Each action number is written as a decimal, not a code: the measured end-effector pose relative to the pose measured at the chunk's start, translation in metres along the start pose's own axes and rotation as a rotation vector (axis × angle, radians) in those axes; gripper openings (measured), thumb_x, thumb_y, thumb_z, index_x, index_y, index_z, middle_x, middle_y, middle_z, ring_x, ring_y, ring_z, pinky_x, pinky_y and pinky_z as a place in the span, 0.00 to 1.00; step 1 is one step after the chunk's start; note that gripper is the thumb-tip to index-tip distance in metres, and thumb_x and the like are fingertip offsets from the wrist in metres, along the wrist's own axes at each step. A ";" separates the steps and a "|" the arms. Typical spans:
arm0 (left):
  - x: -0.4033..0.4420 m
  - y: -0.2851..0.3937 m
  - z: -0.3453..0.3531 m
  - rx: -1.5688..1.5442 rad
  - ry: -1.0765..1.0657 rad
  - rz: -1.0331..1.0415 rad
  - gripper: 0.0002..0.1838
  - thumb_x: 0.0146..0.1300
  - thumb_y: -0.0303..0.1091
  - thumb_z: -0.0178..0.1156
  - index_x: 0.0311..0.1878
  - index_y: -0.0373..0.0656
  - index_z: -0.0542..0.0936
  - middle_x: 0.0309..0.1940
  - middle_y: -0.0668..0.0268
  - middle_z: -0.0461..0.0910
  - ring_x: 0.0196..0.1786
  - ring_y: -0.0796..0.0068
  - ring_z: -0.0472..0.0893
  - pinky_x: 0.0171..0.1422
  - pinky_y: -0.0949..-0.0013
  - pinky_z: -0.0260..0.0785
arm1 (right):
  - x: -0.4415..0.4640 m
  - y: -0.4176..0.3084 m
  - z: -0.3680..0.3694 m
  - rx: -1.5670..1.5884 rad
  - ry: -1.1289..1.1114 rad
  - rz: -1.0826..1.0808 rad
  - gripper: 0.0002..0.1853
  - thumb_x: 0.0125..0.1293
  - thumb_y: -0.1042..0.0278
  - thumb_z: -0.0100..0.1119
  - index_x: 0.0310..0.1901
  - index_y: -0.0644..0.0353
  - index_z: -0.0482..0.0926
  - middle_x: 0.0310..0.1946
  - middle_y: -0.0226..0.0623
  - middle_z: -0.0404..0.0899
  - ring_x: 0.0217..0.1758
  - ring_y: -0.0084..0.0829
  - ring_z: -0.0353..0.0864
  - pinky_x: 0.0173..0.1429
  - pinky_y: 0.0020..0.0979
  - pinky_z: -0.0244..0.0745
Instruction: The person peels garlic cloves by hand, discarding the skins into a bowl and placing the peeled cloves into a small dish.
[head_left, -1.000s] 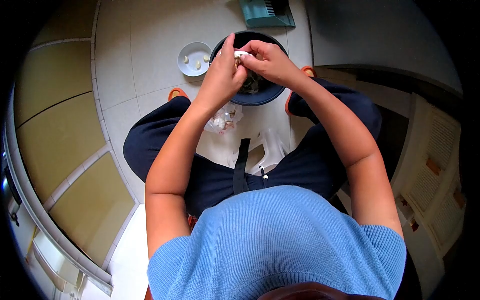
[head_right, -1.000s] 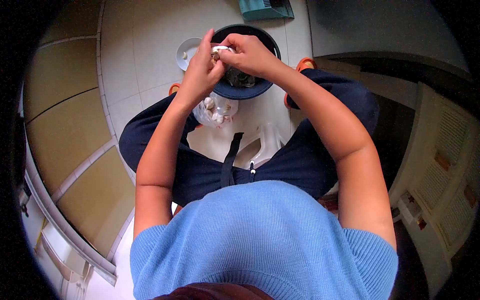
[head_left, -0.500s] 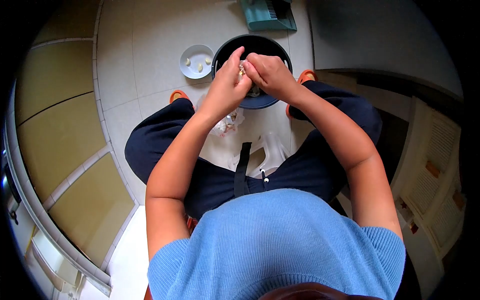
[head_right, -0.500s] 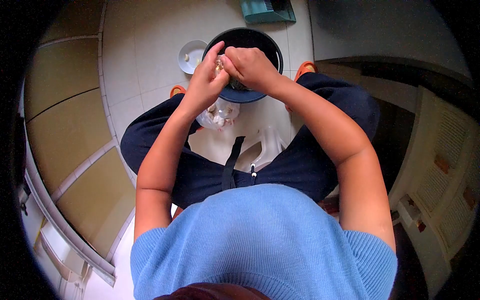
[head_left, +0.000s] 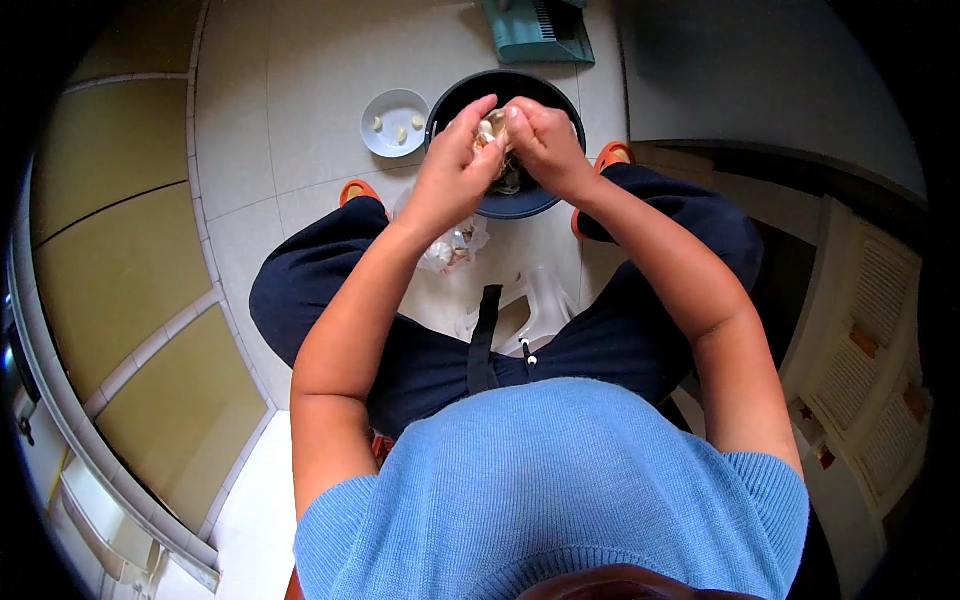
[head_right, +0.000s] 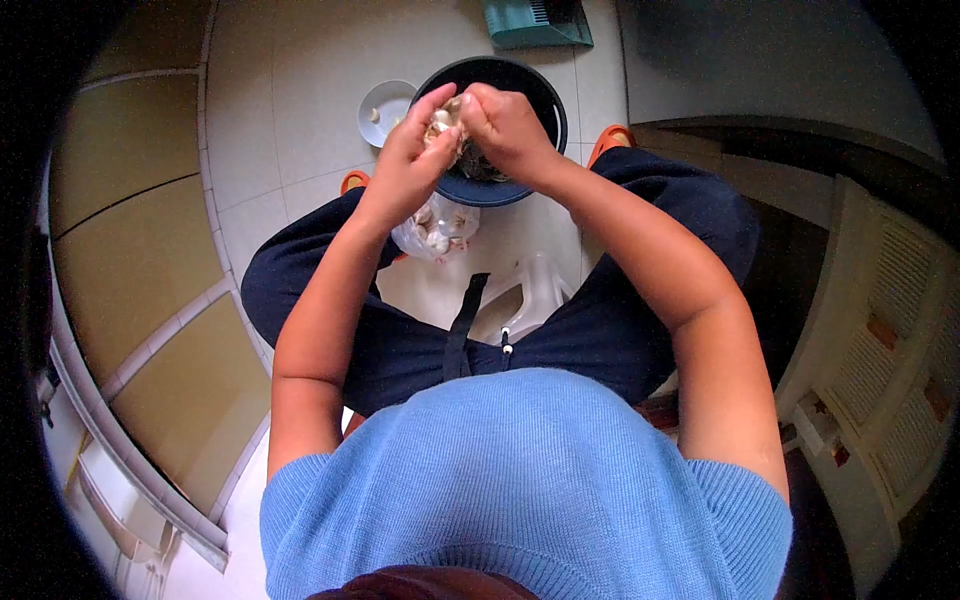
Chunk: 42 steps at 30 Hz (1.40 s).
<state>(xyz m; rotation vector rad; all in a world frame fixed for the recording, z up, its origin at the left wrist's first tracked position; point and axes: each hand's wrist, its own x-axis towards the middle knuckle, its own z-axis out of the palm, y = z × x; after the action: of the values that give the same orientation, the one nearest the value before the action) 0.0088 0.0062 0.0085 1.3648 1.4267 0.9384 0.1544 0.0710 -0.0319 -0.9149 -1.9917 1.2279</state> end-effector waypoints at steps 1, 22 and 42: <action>0.003 0.002 -0.002 -0.005 0.007 0.033 0.24 0.63 0.30 0.52 0.62 0.36 0.65 0.53 0.60 0.72 0.54 0.75 0.71 0.59 0.73 0.62 | 0.003 -0.001 -0.002 0.103 0.020 0.032 0.17 0.70 0.58 0.42 0.31 0.64 0.72 0.22 0.42 0.73 0.24 0.36 0.74 0.30 0.34 0.69; 0.012 0.019 -0.019 -0.742 0.002 -0.276 0.22 0.55 0.28 0.48 0.56 0.35 0.71 0.41 0.66 0.77 0.40 0.80 0.76 0.43 0.76 0.69 | 0.020 -0.021 -0.024 1.107 -0.223 0.601 0.17 0.70 0.51 0.47 0.36 0.59 0.73 0.21 0.27 0.70 0.18 0.14 0.66 0.18 0.14 0.59; 0.015 0.008 -0.010 -0.877 0.161 -0.283 0.13 0.64 0.33 0.57 0.49 0.41 0.69 0.39 0.67 0.77 0.37 0.79 0.78 0.40 0.76 0.73 | 0.017 -0.026 -0.020 0.826 -0.136 0.530 0.12 0.66 0.57 0.56 0.39 0.58 0.75 0.25 0.23 0.73 0.23 0.12 0.67 0.24 0.13 0.61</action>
<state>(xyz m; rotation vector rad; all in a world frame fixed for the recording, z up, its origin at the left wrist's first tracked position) 0.0022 0.0223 0.0171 0.4355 1.0613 1.2844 0.1544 0.0856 0.0018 -0.9391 -1.1243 2.2120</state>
